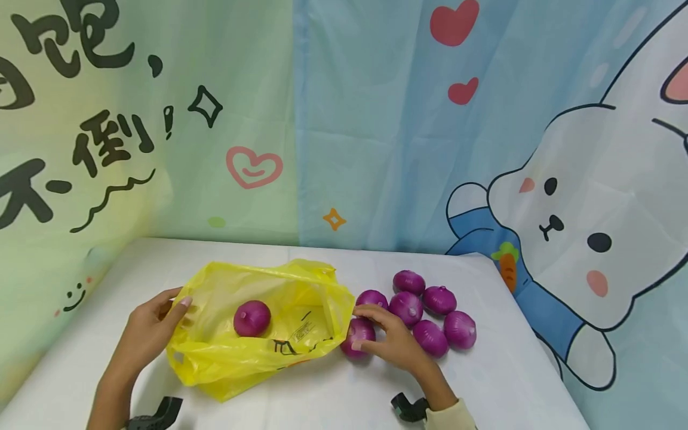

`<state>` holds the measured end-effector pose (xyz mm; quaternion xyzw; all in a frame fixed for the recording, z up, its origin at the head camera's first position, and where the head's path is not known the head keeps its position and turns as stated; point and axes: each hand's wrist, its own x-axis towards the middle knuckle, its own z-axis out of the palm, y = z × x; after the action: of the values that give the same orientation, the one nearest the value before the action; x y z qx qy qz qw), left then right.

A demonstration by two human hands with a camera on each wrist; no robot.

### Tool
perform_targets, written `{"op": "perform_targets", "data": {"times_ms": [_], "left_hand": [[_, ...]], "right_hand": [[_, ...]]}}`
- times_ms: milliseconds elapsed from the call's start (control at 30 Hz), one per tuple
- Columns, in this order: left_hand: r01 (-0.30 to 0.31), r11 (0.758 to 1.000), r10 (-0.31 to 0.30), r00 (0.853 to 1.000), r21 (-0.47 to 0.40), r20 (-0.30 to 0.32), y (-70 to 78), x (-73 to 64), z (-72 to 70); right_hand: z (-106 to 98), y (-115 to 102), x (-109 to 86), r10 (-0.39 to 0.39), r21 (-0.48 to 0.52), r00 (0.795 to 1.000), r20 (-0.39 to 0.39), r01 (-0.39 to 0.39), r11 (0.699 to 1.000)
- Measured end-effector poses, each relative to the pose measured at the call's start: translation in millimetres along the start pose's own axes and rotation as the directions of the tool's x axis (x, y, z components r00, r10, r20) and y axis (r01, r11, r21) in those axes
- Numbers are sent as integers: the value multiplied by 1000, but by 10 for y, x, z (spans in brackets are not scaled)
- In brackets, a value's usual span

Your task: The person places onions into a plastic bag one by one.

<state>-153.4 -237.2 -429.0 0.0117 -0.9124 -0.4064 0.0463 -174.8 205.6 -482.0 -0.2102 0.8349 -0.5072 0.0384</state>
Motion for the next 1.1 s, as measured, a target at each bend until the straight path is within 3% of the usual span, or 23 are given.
{"op": "perform_targets", "data": {"times_ms": [167,433,733,867,1100], "left_hand": [[32,999,-32,999,-6,25,-31,-52,11],[10,1000,-10,1000,-20,2,-49,-31,60],[-12,1000,11,1000,-15,-6,-27,-19,39],[-14,1000,14,1000,-10,-7,-21,-31,23],[-14,1000,14,1000,-14,-12,-18,-26,29]], "right_hand": [[36,54,-7,17,-80,999,46,-13,997],[22,98,-28,44,-165,992,122,-23,986],[-25,111,-19,53,-197,992,110,-31,980],[-77,68,-18,23,-156,993,113,-5,988],[-187,-65,-14,26,-106,999,35,-22,994]]}}
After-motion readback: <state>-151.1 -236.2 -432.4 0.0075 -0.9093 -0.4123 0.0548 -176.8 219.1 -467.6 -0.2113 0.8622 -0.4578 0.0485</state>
